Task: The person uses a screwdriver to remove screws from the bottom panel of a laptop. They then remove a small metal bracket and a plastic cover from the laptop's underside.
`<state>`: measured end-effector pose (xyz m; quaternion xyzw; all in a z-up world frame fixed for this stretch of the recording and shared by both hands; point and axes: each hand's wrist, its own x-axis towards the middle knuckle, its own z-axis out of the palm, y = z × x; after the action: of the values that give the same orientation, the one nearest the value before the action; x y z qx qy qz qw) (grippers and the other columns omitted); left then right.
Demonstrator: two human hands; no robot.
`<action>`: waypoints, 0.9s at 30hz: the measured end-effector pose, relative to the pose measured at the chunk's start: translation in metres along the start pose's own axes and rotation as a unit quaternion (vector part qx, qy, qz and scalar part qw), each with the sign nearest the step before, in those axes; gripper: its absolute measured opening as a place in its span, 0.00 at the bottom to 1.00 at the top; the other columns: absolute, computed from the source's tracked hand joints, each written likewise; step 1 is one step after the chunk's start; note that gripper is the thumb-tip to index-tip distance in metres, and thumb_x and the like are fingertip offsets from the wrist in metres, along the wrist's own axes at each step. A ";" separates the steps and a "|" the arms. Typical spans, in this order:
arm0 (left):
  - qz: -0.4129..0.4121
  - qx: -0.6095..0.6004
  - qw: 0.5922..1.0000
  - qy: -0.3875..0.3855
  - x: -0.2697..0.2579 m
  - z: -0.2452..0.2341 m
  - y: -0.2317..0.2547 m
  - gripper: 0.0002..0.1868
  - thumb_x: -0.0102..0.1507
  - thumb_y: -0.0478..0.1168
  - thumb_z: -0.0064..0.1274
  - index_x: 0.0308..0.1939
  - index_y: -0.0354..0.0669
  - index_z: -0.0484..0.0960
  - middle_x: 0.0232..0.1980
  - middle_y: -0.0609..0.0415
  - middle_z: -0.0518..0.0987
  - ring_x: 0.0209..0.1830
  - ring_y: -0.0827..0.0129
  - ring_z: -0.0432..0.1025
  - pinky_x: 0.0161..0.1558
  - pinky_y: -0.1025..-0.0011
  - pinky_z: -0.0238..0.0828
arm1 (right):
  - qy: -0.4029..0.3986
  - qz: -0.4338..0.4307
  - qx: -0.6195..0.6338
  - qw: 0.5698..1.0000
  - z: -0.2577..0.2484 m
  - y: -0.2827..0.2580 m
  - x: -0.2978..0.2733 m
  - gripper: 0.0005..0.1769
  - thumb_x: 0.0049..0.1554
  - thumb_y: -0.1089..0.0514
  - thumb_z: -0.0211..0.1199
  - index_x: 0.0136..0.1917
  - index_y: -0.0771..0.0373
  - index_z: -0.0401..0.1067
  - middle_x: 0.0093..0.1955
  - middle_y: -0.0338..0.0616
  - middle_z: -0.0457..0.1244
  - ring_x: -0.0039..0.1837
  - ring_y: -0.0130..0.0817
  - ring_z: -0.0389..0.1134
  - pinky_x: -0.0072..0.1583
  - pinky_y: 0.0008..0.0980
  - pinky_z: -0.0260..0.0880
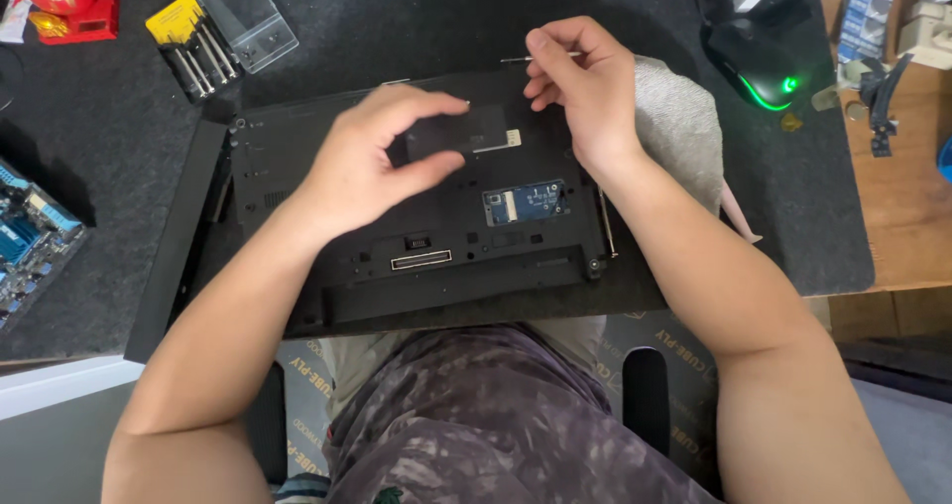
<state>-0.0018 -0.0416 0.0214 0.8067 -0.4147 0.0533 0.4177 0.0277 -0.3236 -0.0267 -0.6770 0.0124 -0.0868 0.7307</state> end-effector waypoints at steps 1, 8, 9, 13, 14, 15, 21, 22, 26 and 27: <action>-0.002 0.000 1.000 0.001 0.001 -0.002 -0.002 0.22 0.74 0.39 0.70 0.71 0.45 0.83 0.69 0.49 0.86 0.70 0.53 0.80 0.75 0.55 0.74 | -0.001 0.001 -0.001 1.000 -0.002 0.004 0.004 0.08 0.70 0.54 0.72 0.55 0.60 0.80 0.42 0.42 0.72 0.40 0.29 0.76 0.42 0.24 0.79; -0.091 -0.031 0.995 0.016 0.000 -0.002 -0.012 0.22 0.74 0.41 0.69 0.71 0.49 0.83 0.69 0.53 0.84 0.69 0.61 0.80 0.71 0.64 0.73 | 0.015 -0.056 -0.019 0.998 -0.020 0.018 0.019 0.05 0.72 0.57 0.72 0.59 0.57 0.79 0.48 0.40 0.73 0.47 0.28 0.77 0.52 0.25 0.85; -0.093 -0.036 0.995 0.010 0.001 -0.001 -0.012 0.22 0.74 0.41 0.69 0.71 0.49 0.83 0.70 0.53 0.84 0.69 0.61 0.80 0.70 0.64 0.74 | 0.007 -0.076 -0.032 0.997 -0.023 0.018 0.021 0.05 0.73 0.59 0.72 0.61 0.56 0.80 0.50 0.39 0.74 0.50 0.28 0.78 0.57 0.26 0.85; -0.120 -0.060 0.991 -0.009 0.002 -0.001 -0.009 0.22 0.74 0.41 0.68 0.71 0.51 0.82 0.71 0.56 0.85 0.67 0.65 0.79 0.64 0.67 0.74 | -0.017 -0.149 -0.044 0.988 -0.025 0.025 0.026 0.05 0.74 0.62 0.71 0.63 0.58 0.79 0.53 0.40 0.73 0.56 0.31 0.76 0.66 0.32 0.81; -0.124 -0.062 0.990 -0.018 0.003 -0.001 -0.009 0.22 0.74 0.42 0.67 0.72 0.52 0.82 0.73 0.56 0.84 0.71 0.64 0.79 0.66 0.66 0.73 | -0.020 -0.146 -0.034 0.988 -0.025 0.026 0.028 0.06 0.73 0.61 0.72 0.63 0.59 0.79 0.55 0.40 0.73 0.57 0.33 0.78 0.67 0.32 0.81; -0.128 -0.065 0.989 -0.028 0.002 0.000 -0.008 0.23 0.74 0.43 0.67 0.72 0.52 0.82 0.75 0.56 0.84 0.74 0.62 0.78 0.68 0.65 0.73 | -0.022 -0.143 -0.025 0.989 -0.026 0.028 0.028 0.06 0.73 0.61 0.72 0.63 0.59 0.79 0.57 0.39 0.73 0.58 0.35 0.79 0.68 0.32 0.82; -0.127 -0.042 0.989 -0.055 0.001 0.004 -0.010 0.26 0.73 0.46 0.67 0.74 0.53 0.81 0.75 0.55 0.83 0.75 0.59 0.76 0.74 0.60 0.71 | -0.019 -0.126 -0.045 0.991 -0.019 0.024 0.019 0.04 0.73 0.60 0.72 0.60 0.59 0.80 0.53 0.39 0.73 0.51 0.32 0.78 0.62 0.30 0.83; -0.127 -0.043 0.989 -0.056 0.001 0.005 -0.011 0.26 0.73 0.46 0.67 0.74 0.53 0.81 0.75 0.55 0.83 0.75 0.59 0.76 0.74 0.60 0.71 | -0.018 -0.125 -0.046 0.991 -0.021 0.025 0.021 0.04 0.73 0.60 0.72 0.60 0.59 0.80 0.53 0.39 0.73 0.51 0.32 0.78 0.62 0.30 0.83; -0.107 -0.022 0.991 -0.075 0.000 0.009 -0.016 0.25 0.72 0.49 0.68 0.73 0.56 0.82 0.74 0.57 0.85 0.71 0.58 0.77 0.74 0.55 0.68 | -0.010 -0.116 -0.055 0.992 -0.022 0.030 0.025 0.04 0.72 0.61 0.72 0.60 0.60 0.79 0.52 0.40 0.73 0.51 0.32 0.79 0.61 0.28 0.81; -0.085 -0.010 0.993 -0.079 -0.001 0.011 -0.018 0.25 0.72 0.50 0.68 0.73 0.55 0.83 0.74 0.57 0.85 0.69 0.57 0.78 0.74 0.52 0.65 | -0.012 -0.118 -0.060 0.991 -0.021 0.031 0.025 0.04 0.72 0.62 0.72 0.60 0.60 0.79 0.53 0.40 0.73 0.51 0.33 0.80 0.61 0.28 0.81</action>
<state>0.0078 -0.0435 0.0030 0.8364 -0.3768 -0.0506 0.3948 0.0529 -0.3458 -0.0568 -0.7177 -0.0710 -0.1630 0.6732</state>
